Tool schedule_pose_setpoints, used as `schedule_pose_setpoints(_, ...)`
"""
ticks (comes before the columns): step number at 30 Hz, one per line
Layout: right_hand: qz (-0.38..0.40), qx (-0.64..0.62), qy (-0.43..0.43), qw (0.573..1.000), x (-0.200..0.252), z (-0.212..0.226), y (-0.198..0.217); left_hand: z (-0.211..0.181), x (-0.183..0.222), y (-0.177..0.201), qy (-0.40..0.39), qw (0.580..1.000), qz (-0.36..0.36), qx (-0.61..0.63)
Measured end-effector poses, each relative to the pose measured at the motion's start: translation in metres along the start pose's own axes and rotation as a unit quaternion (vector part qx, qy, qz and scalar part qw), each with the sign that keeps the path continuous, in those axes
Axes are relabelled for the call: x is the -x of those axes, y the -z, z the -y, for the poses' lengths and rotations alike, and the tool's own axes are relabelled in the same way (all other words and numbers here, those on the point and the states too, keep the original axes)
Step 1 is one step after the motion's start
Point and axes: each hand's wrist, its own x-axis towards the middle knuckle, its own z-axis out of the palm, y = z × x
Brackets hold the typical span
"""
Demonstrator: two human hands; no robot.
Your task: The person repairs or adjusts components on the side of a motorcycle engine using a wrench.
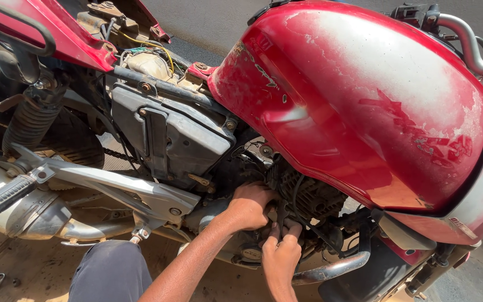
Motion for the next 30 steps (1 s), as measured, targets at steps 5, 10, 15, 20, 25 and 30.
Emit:
schedule_pose_setpoints(5,-0.002,0.0,-0.002,1.0,-0.005,0.004,-0.003,0.004,0.0,-0.003,-0.005,1.0,-0.016,0.006)
schedule_pose_setpoints(10,0.056,-0.141,-0.098,0.983,-0.01,0.013,0.008,0.003,-0.001,-0.002,0.012,1.0,0.008,-0.005)
schedule_pose_setpoints(15,0.048,-0.25,-0.096,0.962,-0.007,0.005,0.017,0.009,0.001,-0.005,-0.033,0.999,-0.013,-0.012)
schedule_pose_setpoints(20,0.044,-0.275,-0.067,0.958,-0.014,-0.006,0.019,0.006,0.004,0.002,-0.065,0.997,-0.024,0.018)
schedule_pose_setpoints(25,0.044,-0.246,-0.129,0.96,-0.022,0.004,0.02,0.005,0.005,0.002,-0.041,0.999,-0.012,0.022)
schedule_pose_setpoints(30,-0.057,-0.266,-0.051,0.961,-0.031,0.002,0.017,0.011,0.006,-0.008,-0.062,0.994,-0.079,0.032)
